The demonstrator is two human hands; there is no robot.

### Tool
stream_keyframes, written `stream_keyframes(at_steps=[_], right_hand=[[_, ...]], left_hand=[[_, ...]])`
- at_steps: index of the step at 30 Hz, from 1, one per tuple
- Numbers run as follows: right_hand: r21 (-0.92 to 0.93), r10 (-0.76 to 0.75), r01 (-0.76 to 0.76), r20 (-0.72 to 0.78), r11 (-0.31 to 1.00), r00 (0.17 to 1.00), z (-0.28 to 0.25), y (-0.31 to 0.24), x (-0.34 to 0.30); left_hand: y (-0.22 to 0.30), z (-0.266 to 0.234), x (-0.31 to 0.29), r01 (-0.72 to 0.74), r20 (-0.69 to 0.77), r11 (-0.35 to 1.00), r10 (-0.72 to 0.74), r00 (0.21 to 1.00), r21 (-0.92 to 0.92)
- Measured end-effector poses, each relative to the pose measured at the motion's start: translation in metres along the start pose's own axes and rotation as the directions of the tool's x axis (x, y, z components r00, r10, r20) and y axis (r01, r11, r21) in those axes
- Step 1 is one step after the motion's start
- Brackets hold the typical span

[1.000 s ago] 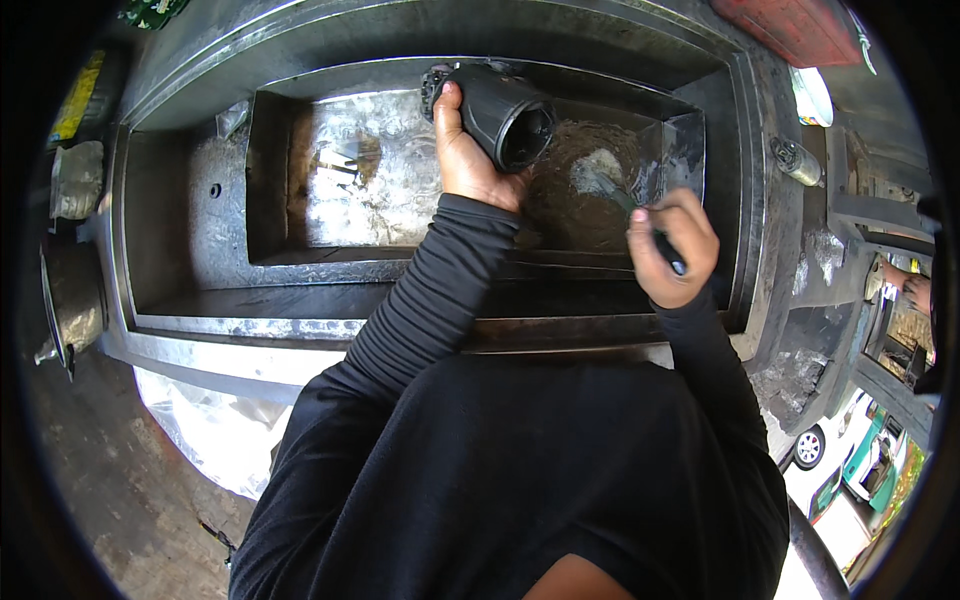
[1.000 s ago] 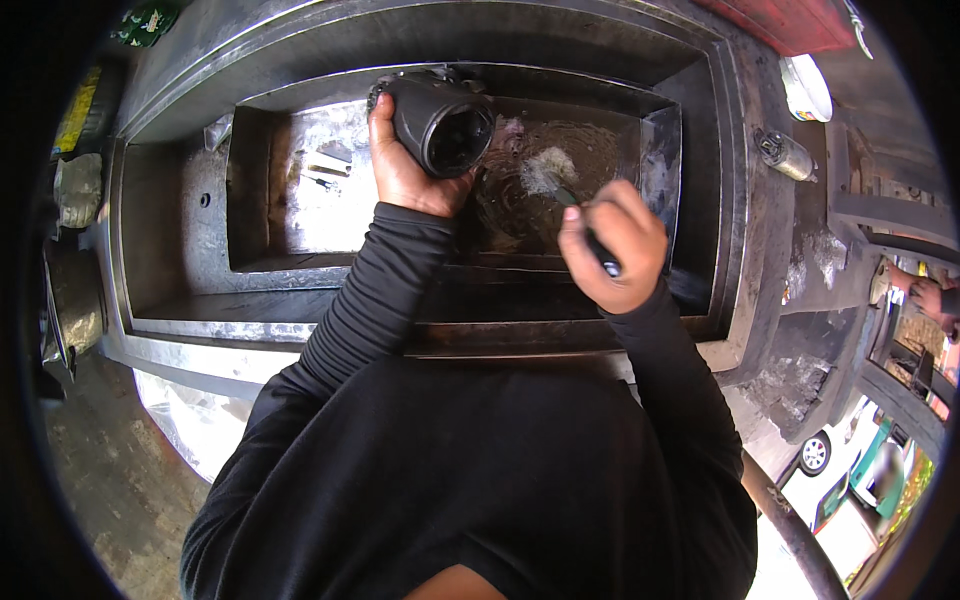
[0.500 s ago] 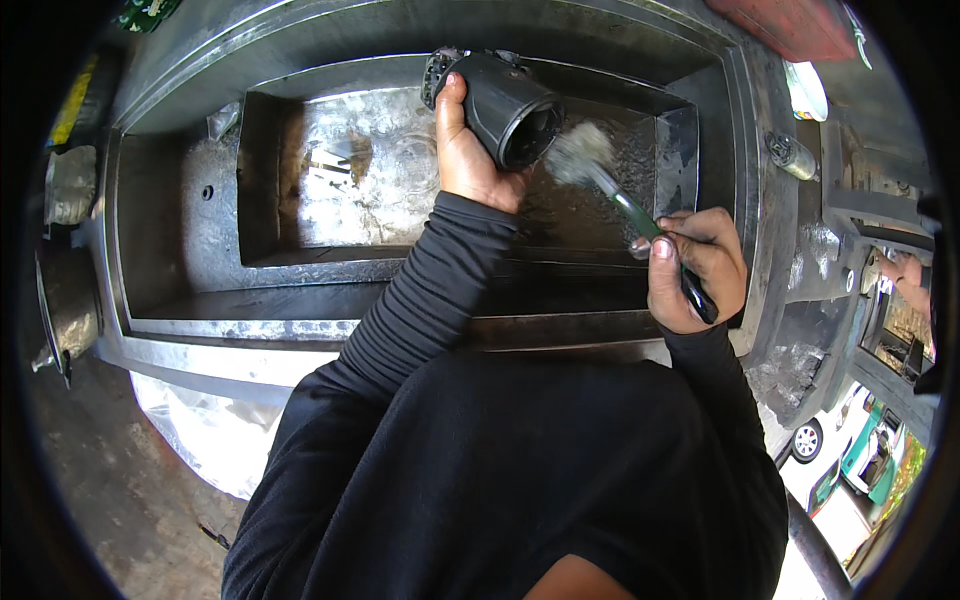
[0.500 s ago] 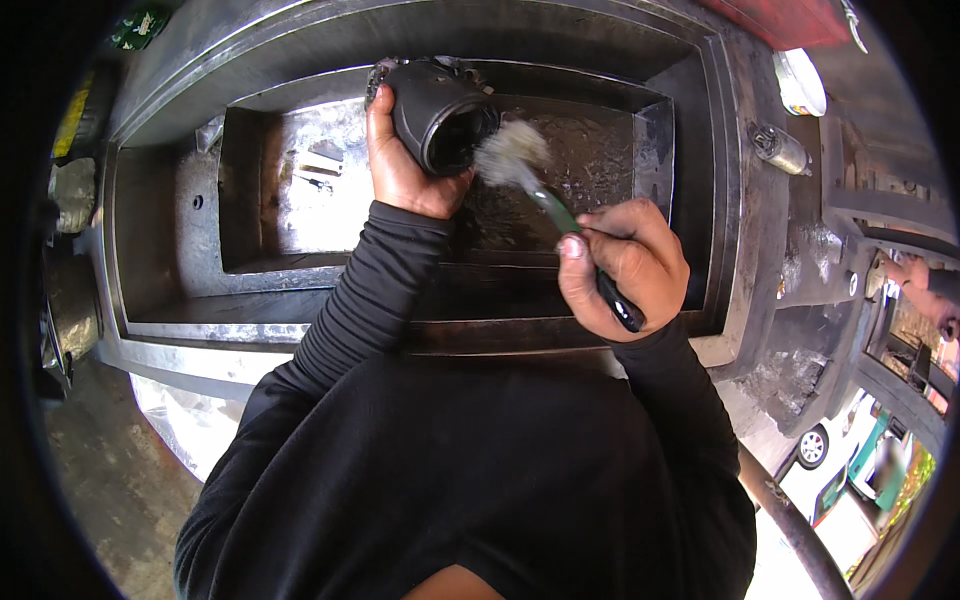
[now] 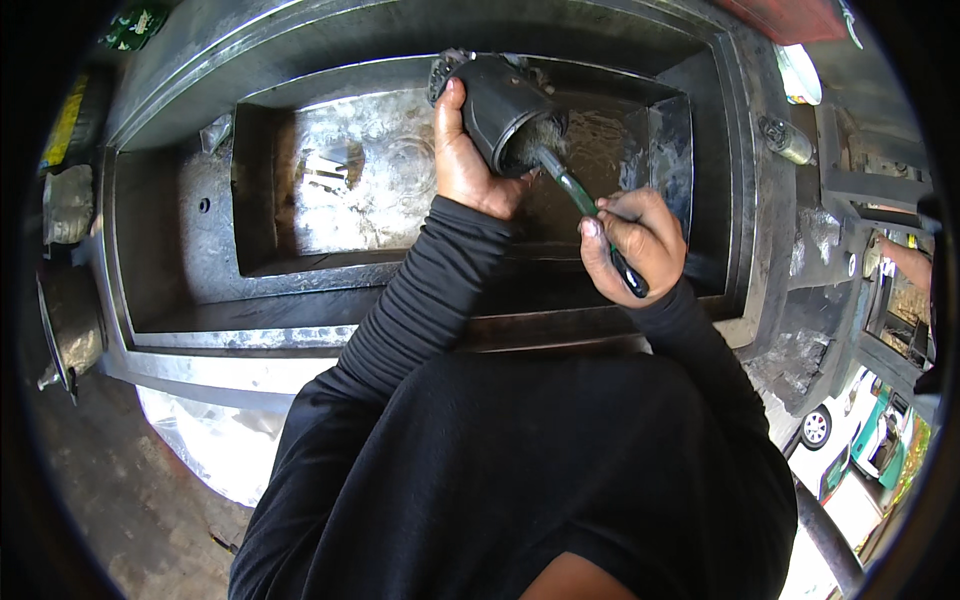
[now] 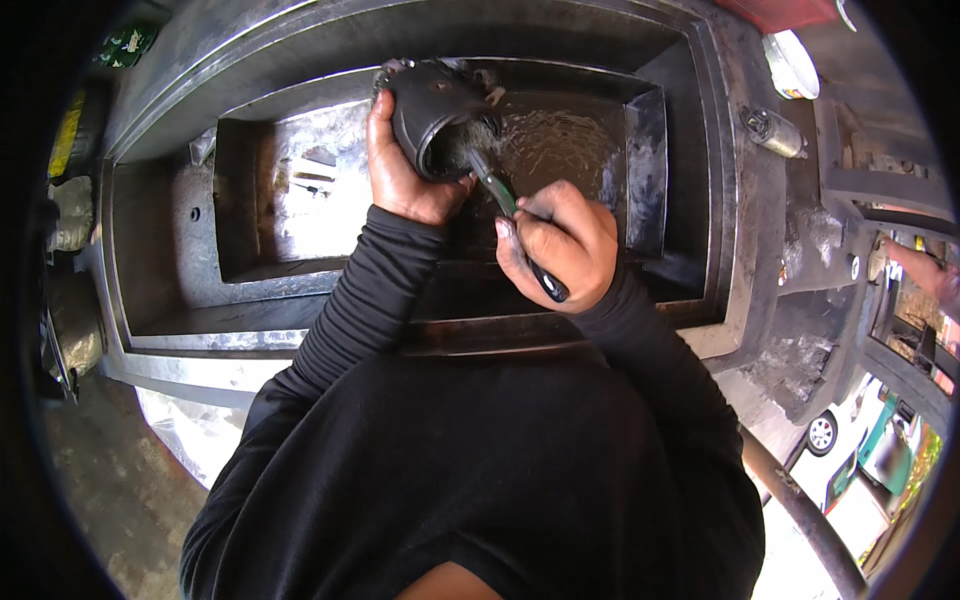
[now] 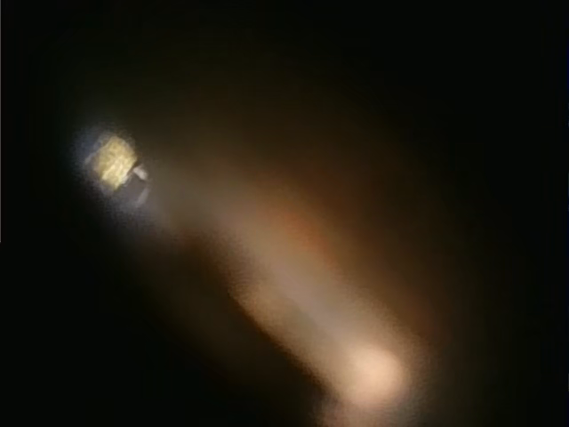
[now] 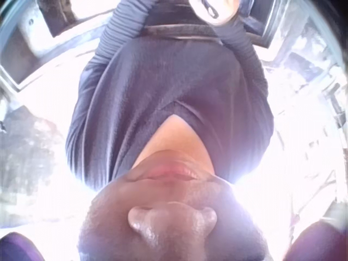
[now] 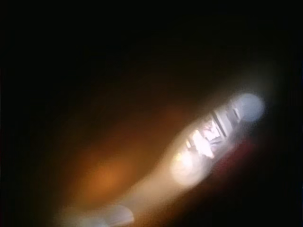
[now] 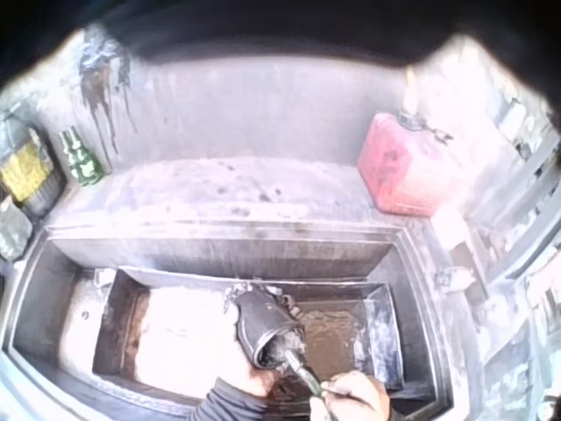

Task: The person scrubs several small mechanical parts with a brush in a metal sink, rinsing them with water and placing them on the sink edge. The person handles a cylindrical part, a larger cylindrical housing, and a smaller cylindrical component, cleaning each one individually.

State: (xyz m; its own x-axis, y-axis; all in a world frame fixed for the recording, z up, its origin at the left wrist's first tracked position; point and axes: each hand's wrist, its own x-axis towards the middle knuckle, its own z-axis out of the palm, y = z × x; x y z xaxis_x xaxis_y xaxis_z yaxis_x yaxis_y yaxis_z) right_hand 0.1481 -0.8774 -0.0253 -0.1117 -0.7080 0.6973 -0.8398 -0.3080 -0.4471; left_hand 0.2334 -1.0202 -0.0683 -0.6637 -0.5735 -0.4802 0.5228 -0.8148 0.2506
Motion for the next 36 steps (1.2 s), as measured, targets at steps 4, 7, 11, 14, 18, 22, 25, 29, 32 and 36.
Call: stream_keyframes(at_steps=[4,7,11,14,18,22,25,29,32,36], right_hand=[[0.005,0.061,-0.061,-0.035,0.998,0.998,0.011,0.007,0.004],[0.060,0.062,-0.060,-0.029,0.996,0.998,0.026,0.015,0.011],[0.025,0.078,-0.077,-0.022,0.997,0.997,0.003,-0.004,0.009],[0.016,0.128,-0.127,-0.027,0.992,0.991,0.009,-0.004,0.004],[-0.023,0.151,-0.151,-0.012,0.988,0.988,0.016,0.006,0.015],[-0.039,0.162,-0.163,-0.034,0.986,0.986,0.002,-0.011,-0.004],[-0.055,0.187,-0.186,0.011,0.981,0.982,0.019,0.009,0.009],[-0.032,0.175,-0.177,-0.065,0.984,0.982,-0.012,-0.025,-0.008],[-0.033,0.230,-0.230,-0.011,0.973,0.973,0.015,0.001,0.009],[-0.048,0.175,-0.177,-0.044,0.983,0.984,-0.007,-0.023,-0.004]], left_hand=[[-0.005,-0.007,0.011,0.027,0.020,1.000,-0.027,0.999,0.001],[-0.006,-0.002,0.009,0.039,0.032,0.999,-0.039,0.999,0.004],[-0.002,-0.007,0.005,0.126,0.059,0.991,-0.123,0.991,-0.051],[-0.009,-0.006,0.003,0.095,0.066,0.995,-0.093,0.993,-0.030],[-0.011,0.004,-0.001,0.105,0.109,0.994,-0.100,0.989,-0.040],[-0.018,0.001,-0.002,0.107,0.092,0.994,-0.106,0.990,-0.005],[-0.020,0.001,0.002,0.108,0.115,0.994,-0.111,0.987,0.030],[-0.015,0.005,-0.003,0.125,0.101,0.992,-0.122,0.987,-0.023],[-0.017,0.004,-0.006,0.052,0.139,0.997,-0.060,0.988,0.062],[-0.013,-0.004,0.000,0.098,0.106,0.995,-0.095,0.990,-0.020]])
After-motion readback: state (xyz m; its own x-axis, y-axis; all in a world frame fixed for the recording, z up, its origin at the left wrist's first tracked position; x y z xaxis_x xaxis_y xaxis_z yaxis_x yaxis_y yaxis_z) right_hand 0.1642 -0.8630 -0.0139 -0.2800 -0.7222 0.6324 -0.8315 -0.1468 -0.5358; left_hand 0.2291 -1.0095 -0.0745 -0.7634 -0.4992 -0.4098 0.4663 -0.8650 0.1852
